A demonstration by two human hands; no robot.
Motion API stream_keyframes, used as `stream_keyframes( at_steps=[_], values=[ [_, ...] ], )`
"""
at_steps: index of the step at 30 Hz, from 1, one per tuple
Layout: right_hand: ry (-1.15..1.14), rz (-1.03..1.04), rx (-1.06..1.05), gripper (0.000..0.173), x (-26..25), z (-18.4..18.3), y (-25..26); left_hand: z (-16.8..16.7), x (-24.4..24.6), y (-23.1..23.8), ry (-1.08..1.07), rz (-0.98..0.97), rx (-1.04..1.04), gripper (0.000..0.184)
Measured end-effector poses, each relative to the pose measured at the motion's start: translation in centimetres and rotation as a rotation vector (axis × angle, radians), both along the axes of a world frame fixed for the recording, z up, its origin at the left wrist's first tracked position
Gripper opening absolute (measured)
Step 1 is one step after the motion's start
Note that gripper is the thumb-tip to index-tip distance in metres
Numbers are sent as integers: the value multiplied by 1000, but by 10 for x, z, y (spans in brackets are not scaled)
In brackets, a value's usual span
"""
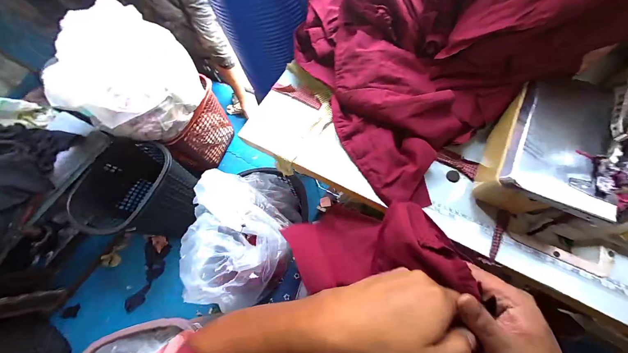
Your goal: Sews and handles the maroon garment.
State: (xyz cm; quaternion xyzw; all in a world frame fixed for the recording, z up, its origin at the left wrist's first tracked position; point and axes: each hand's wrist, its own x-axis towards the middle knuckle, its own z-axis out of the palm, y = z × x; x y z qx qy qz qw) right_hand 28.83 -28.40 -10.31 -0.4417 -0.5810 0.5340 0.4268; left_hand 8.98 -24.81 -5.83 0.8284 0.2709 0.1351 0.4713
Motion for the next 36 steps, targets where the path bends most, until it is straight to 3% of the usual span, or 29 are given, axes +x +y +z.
stream_keyframes(
  at_steps=[2, 4, 5, 7, 8, 10, 13, 15, 18, 23, 26, 29, 31, 34, 36],
  values=[
    [-29, 53, 7, 32, 10, 0, 1, -4, -8, 6, -58, -96, 108, 33],
    [-87, 78, 42, 16, 23, 0, 3, -3, -17, 14, -158, 24, 332, 22],
    [-114, 104, 61, 15, 28, 1, 5, -3, -19, 23, -194, 78, 405, 26],
    [-117, 209, 87, 17, 34, 9, 13, -2, -22, 44, -135, 15, 440, 64],
    [-94, 268, 103, 18, 34, 17, 20, -5, -25, 51, -83, -20, 442, 64],
    [-27, 366, 139, 28, 33, 38, 40, -7, -40, 63, -89, -41, 456, 30],
    [-57, 455, 286, 51, 19, 57, 90, 18, -82, 67, -167, 43, 401, 24],
    [-170, 397, 381, 42, -14, 55, 125, 30, -116, 66, -76, 148, 398, 23],
    [-391, 246, 526, 25, -94, 49, 158, 28, -182, 70, 224, 398, 614, 21],
    [-197, 230, 877, 28, -201, 48, 147, 53, -269, 17, 414, 863, 796, 25],
    [-161, 331, 940, 26, -239, 17, 115, 44, -300, -34, 479, 1011, 687, 23],
    [-236, 547, 887, 17, -266, -50, 78, -25, -333, -76, 644, 1027, 417, 14],
    [-340, 745, 773, 15, -273, -102, 55, -81, -339, -95, 738, 939, 111, 13],
    [-556, 1090, 487, 20, -255, -146, 32, -131, -325, -93, 919, 608, -391, 45],
    [-567, 1178, 326, 25, -229, -147, 29, -133, -301, -65, 901, 492, -370, 46]
  ],
)
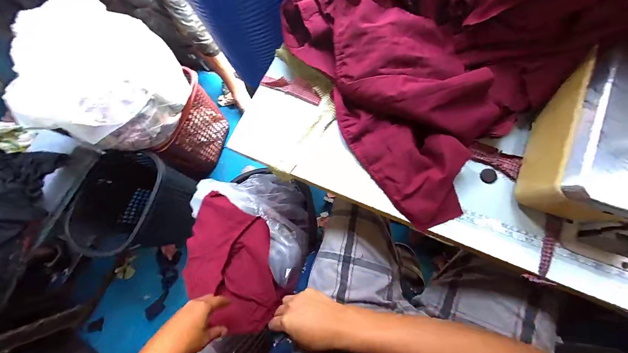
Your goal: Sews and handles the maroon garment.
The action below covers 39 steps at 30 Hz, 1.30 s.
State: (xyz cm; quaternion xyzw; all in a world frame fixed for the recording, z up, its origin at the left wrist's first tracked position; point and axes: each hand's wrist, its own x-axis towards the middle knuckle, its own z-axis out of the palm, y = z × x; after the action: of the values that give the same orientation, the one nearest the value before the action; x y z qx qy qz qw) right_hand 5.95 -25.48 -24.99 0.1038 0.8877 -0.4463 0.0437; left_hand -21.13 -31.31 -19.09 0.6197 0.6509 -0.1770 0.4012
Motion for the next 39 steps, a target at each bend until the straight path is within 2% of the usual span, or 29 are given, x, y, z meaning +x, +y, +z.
stream_keyframes(
  at_steps=[3, 5, 6, 8, 9, 11, 12, 14, 16, 19, 21, 24, 25, 26, 28, 31, 34, 37, 39],
  values=[
    [24, -228, -128, 31, 63, 22, 12, 19, 57, 62, -101, -126, 384, 27],
    [91, -474, -167, 31, 112, 37, 23, 29, 108, 108, -187, -143, 653, 32],
    [114, -595, -180, 29, 136, 43, 28, 32, 133, 131, -215, -97, 750, 37],
    [177, -806, -220, 30, 178, 54, 31, 34, 175, 179, -249, 114, 895, 43],
    [220, -891, -231, 32, 195, 59, 29, 35, 192, 203, -263, 229, 914, 48],
    [312, -1018, -227, 34, 221, 68, 27, 35, 221, 246, -301, 395, 814, 56],
    [349, -1059, -232, 33, 229, 72, 24, 32, 231, 264, -324, 451, 787, 51],
    [412, -1106, -241, 33, 241, 75, 17, 31, 244, 277, -408, 514, 875, 36],
    [494, -1143, -250, 34, 245, 79, 14, 56, 247, 260, -542, 494, 1028, 27],
    [676, -1258, -279, 30, 231, 92, 14, 100, 250, 224, -556, 256, 1171, 20],
    [789, -1287, -299, 35, 211, 100, 28, 106, 259, 209, -586, 122, 1134, 17],
    [748, -1326, -398, 58, 175, 94, 59, 79, 270, 189, -797, 30, 876, 18],
    [734, -1353, -449, 52, 165, 87, 68, 69, 269, 186, -859, -1, 804, 23],
    [724, -1394, -469, 36, 159, 81, 75, 62, 263, 183, -876, -13, 790, 28],
    [656, -1474, -362, 14, 159, 78, 82, 57, 241, 185, -778, 120, 922, 31],
    [653, -1500, -329, 15, 181, 86, 85, 53, 190, 225, -484, 522, 1110, 31],
    [645, -1477, -360, 20, 198, 92, 88, 39, 147, 303, -581, 770, 898, 45],
    [665, -1436, -358, 19, 203, 97, 95, 31, 137, 372, -665, 643, 752, 60],
    [709, -1395, -364, 18, 205, 99, 95, 35, 142, 407, -550, 527, 743, 45]
  ],
)
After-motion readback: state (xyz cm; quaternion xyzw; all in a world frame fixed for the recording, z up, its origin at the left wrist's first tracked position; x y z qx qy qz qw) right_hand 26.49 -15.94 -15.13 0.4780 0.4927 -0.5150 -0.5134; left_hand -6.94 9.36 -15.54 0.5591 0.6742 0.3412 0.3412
